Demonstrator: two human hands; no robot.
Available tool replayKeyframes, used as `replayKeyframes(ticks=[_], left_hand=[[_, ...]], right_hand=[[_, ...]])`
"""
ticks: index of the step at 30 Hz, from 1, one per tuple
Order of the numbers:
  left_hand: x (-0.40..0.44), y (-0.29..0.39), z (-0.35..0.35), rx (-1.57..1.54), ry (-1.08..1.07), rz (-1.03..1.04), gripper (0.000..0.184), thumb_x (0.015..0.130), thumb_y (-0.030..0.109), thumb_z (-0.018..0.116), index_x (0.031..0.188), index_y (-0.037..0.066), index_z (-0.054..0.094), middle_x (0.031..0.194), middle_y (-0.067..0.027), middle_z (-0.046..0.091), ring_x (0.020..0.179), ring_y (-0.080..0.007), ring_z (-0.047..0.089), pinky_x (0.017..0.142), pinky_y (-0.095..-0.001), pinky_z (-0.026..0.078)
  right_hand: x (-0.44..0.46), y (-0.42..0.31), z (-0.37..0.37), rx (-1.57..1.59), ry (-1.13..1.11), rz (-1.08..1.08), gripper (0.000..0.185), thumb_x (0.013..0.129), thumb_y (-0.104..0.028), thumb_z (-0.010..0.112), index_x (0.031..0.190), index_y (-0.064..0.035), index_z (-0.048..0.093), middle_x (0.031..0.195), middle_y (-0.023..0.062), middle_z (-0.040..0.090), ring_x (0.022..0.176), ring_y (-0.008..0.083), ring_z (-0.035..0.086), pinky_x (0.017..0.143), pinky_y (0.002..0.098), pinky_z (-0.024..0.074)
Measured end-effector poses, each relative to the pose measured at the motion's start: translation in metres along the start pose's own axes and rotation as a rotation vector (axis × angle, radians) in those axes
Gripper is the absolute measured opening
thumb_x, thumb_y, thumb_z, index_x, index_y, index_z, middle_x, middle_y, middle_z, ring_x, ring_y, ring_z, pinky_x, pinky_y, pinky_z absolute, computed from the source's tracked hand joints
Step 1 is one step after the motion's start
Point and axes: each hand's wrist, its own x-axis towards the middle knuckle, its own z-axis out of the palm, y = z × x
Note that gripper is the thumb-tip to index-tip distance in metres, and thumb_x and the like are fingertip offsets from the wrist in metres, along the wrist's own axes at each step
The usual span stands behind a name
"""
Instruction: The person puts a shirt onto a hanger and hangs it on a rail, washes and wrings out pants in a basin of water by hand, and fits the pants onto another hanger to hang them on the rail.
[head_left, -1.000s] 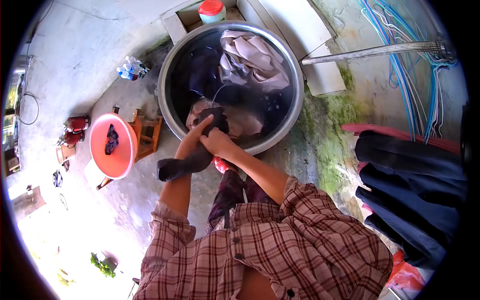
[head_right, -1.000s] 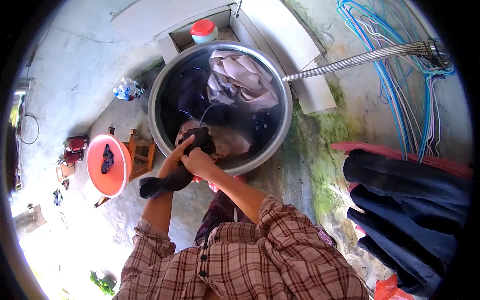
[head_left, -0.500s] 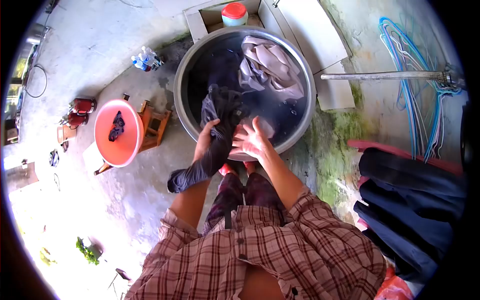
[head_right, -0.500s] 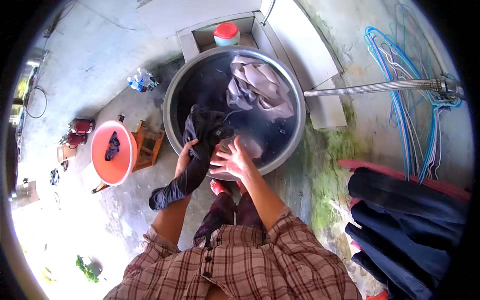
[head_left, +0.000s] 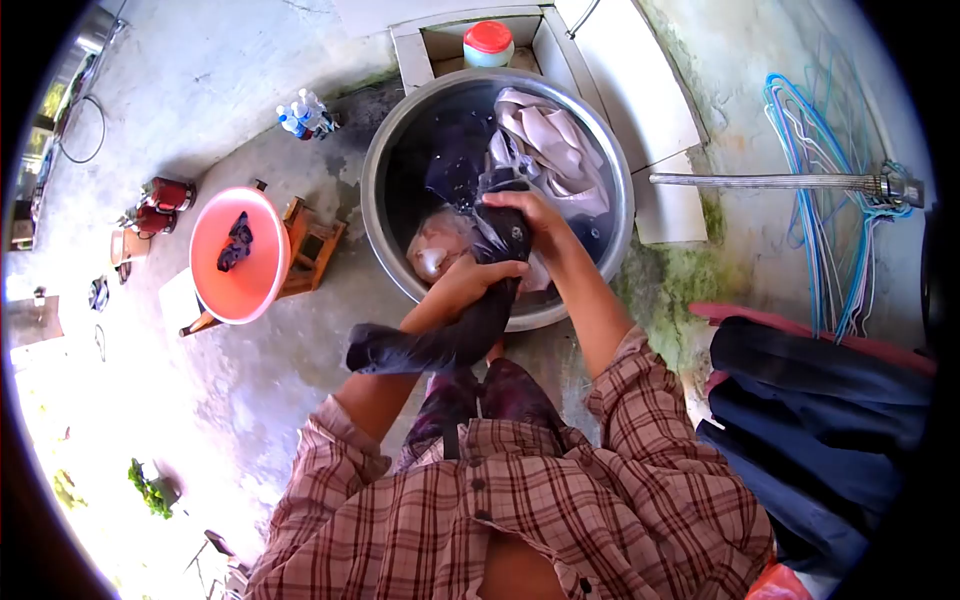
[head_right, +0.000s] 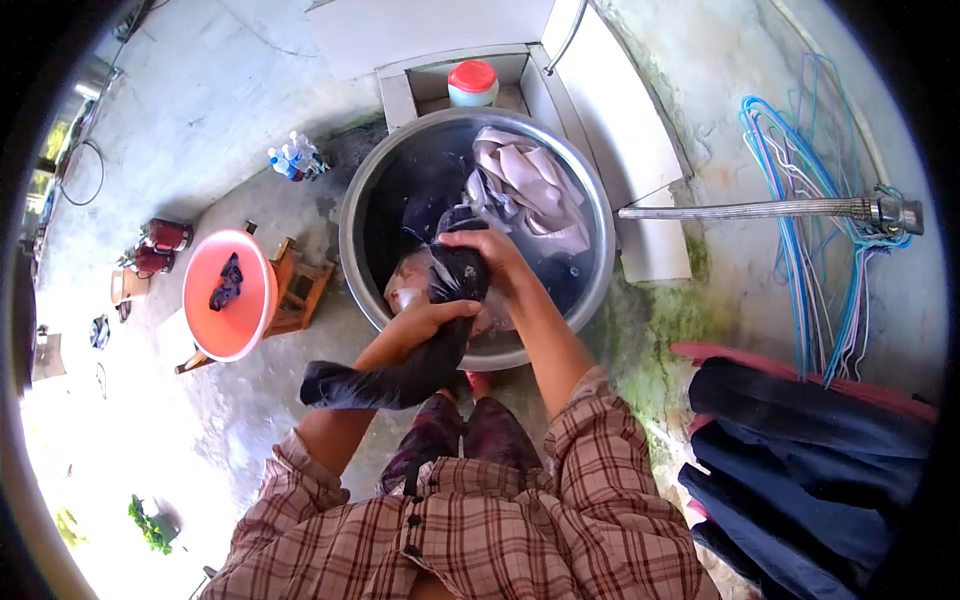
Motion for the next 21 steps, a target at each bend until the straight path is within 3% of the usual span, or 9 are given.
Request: replayKeyframes(ticks=[3,4,6,8,10,13,14,19,21], left_hand=[[0.025,-0.012,-0.013,0.313,-0.003,0.124,0.031,0.083,0.02,0.072,0.1,-0.004,0.066,0.083,-0.0066,0.068,0.07,-0.0166,0.062,0.064,-0.0303,0.049],[0.039,-0.024,-0.021,0.429,-0.014,0.199,0.032,0.081,0.022,0.073,0.097,-0.005,0.067,0.079,-0.0057,0.066,0.07,-0.0165,0.061,0.064,-0.0314,0.048],[0.064,-0.041,-0.041,0.863,-0.095,0.314,0.038,0.078,0.025,0.076,0.096,-0.006,0.067,0.079,-0.0062,0.066,0.073,-0.0169,0.061,0.068,-0.0325,0.048],[0.075,-0.05,-0.046,0.882,-0.063,0.265,0.047,0.074,0.029,0.079,0.1,-0.008,0.064,0.084,-0.0081,0.066,0.079,-0.0182,0.061,0.072,-0.0328,0.048],[0.079,-0.051,-0.042,0.48,0.071,0.064,0.064,0.068,0.032,0.084,0.111,-0.008,0.059,0.095,-0.0115,0.066,0.086,-0.0204,0.062,0.075,-0.0325,0.049],[0.068,-0.051,-0.034,0.447,0.428,-0.02,0.091,0.062,0.03,0.089,0.129,-0.008,0.041,0.112,-0.0172,0.06,0.098,-0.0239,0.06,0.076,-0.033,0.05],[0.067,-0.051,-0.037,0.153,0.284,0.044,0.11,0.057,0.026,0.092,0.137,-0.006,0.022,0.122,-0.0208,0.052,0.105,-0.0264,0.057,0.077,-0.0346,0.051],[0.047,-0.04,-0.03,-0.207,0.197,0.153,0.066,0.064,0.018,0.086,0.116,-0.003,0.051,0.096,-0.0107,0.063,0.084,-0.019,0.062,0.072,-0.0318,0.051],[0.031,-0.024,-0.025,-0.303,0.128,0.112,0.049,0.068,0.018,0.081,0.107,-0.001,0.058,0.087,-0.0077,0.064,0.075,-0.0172,0.063,0.069,-0.0304,0.051]], right_hand=[[0.027,-0.002,-0.01,-0.521,0.112,-0.157,0.05,0.066,-0.018,0.081,0.109,0.0012,0.065,0.094,0.011,0.071,0.076,0.0215,0.068,0.072,0.0314,0.0544],[0.045,0.007,-0.022,-0.673,0.159,-0.126,0.067,0.056,-0.021,0.085,0.114,0.0044,0.063,0.099,0.0168,0.07,0.086,0.0256,0.069,0.081,0.0343,0.053],[0.042,0.011,-0.007,-1.042,0.29,-0.29,0.069,0.055,-0.021,0.082,0.116,0.0042,0.062,0.103,0.0214,0.069,0.095,0.0302,0.068,0.087,0.0361,0.0511],[0.046,0.018,0.005,-1.332,0.374,-0.346,0.067,0.059,-0.021,0.076,0.12,0.0032,0.061,0.108,0.0276,0.065,0.104,0.0382,0.063,0.091,0.0388,0.0496],[0.047,0.035,0.009,-1.336,0.481,-0.389,0.061,0.061,-0.018,0.073,0.117,0.0015,0.059,0.105,0.0272,0.065,0.102,0.0403,0.063,0.09,0.0427,0.0496],[0.037,0.028,0.024,-1.285,0.518,-0.219,0.08,0.058,-0.026,0.083,0.126,0.002,0.049,0.113,0.0279,0.062,0.108,0.0408,0.06,0.094,0.0414,0.047],[0.03,0.029,0.028,-1.281,0.515,-0.224,0.082,0.059,-0.028,0.083,0.127,0.0017,0.047,0.113,0.0277,0.062,0.107,0.0415,0.06,0.093,0.042,0.0471],[0.028,0.022,0.028,-0.929,0.36,-0.036,0.12,0.067,-0.061,0.076,0.152,-0.0055,0.012,0.137,0.034,0.044,0.127,0.0446,0.046,0.105,0.0426,0.0381],[0.025,0.012,0.012,-0.641,0.227,-0.061,0.114,0.076,-0.072,0.061,0.151,-0.0001,0.014,0.143,0.0297,0.039,0.135,0.0381,0.039,0.113,0.0372,0.0264]])
